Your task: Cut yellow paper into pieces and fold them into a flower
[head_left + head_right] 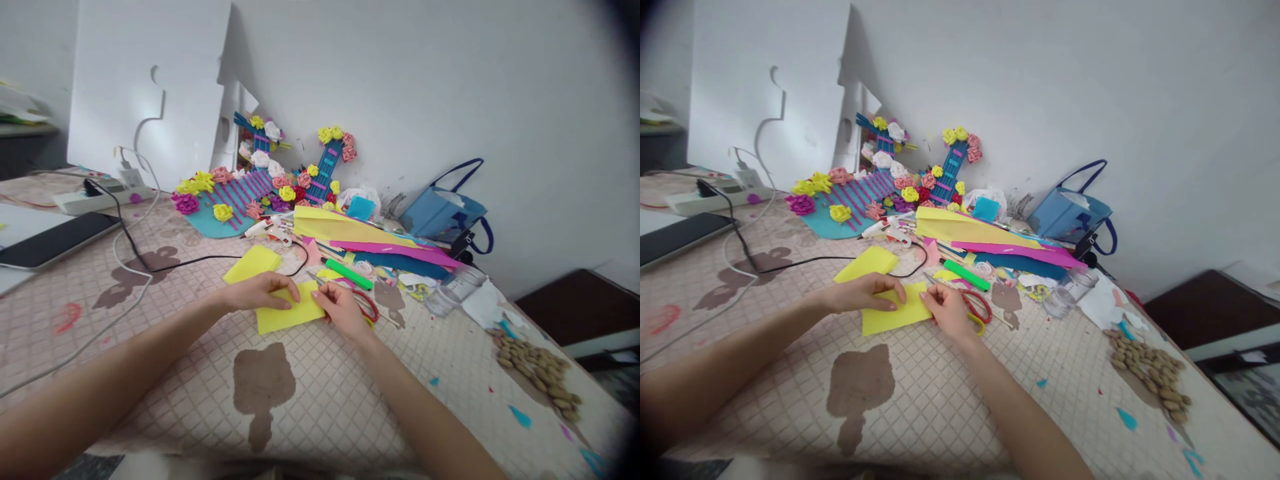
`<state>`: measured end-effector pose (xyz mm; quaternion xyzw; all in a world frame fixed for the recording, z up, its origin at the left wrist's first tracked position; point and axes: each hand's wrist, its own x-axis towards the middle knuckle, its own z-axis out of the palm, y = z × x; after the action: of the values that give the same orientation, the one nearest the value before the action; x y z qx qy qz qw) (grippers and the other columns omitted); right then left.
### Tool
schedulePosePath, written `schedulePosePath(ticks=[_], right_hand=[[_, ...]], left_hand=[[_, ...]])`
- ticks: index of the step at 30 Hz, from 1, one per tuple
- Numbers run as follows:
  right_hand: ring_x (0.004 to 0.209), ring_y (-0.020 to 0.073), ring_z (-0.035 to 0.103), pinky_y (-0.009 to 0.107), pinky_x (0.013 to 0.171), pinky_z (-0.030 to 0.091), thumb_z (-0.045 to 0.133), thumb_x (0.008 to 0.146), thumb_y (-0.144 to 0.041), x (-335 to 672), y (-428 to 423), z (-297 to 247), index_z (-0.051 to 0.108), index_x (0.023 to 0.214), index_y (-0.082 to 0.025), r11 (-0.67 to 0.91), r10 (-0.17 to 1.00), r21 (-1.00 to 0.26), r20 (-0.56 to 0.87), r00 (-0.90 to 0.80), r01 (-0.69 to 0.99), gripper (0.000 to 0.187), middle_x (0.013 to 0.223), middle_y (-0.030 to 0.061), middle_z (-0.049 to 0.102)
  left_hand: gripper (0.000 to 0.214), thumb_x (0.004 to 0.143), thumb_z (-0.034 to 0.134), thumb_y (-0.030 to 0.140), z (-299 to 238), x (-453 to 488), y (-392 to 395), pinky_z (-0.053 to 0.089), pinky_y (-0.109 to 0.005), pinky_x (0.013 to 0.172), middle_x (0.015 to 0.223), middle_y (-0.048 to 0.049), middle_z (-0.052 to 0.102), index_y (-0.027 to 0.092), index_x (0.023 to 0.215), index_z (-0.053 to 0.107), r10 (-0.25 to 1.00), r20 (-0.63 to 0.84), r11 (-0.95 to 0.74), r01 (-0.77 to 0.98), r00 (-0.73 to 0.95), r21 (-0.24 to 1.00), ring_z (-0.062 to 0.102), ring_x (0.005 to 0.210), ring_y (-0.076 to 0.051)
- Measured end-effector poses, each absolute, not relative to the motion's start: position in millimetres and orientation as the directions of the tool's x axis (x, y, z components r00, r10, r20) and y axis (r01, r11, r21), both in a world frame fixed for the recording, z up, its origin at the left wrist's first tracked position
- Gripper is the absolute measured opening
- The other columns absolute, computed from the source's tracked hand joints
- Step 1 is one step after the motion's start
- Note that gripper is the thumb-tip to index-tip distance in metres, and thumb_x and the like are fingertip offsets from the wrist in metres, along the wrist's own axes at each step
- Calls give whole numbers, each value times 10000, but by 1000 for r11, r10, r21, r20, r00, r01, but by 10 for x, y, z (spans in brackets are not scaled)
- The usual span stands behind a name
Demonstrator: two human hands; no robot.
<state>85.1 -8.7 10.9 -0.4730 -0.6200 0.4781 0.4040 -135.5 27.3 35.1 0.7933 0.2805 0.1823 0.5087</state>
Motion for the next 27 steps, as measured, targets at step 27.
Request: schedulePosePath(ticks=[27], right_hand=[[549, 132, 528, 242, 475, 309, 591, 730, -481, 1723, 69, 501, 546, 738, -214, 241, 970, -383, 60, -237, 892, 271, 603, -14, 584]], left_hand=[[304, 671, 718, 390, 374, -1497, 387, 398, -183, 545, 791, -27, 639, 147, 836, 637, 833, -64, -1, 118, 549, 993, 549, 657, -101]])
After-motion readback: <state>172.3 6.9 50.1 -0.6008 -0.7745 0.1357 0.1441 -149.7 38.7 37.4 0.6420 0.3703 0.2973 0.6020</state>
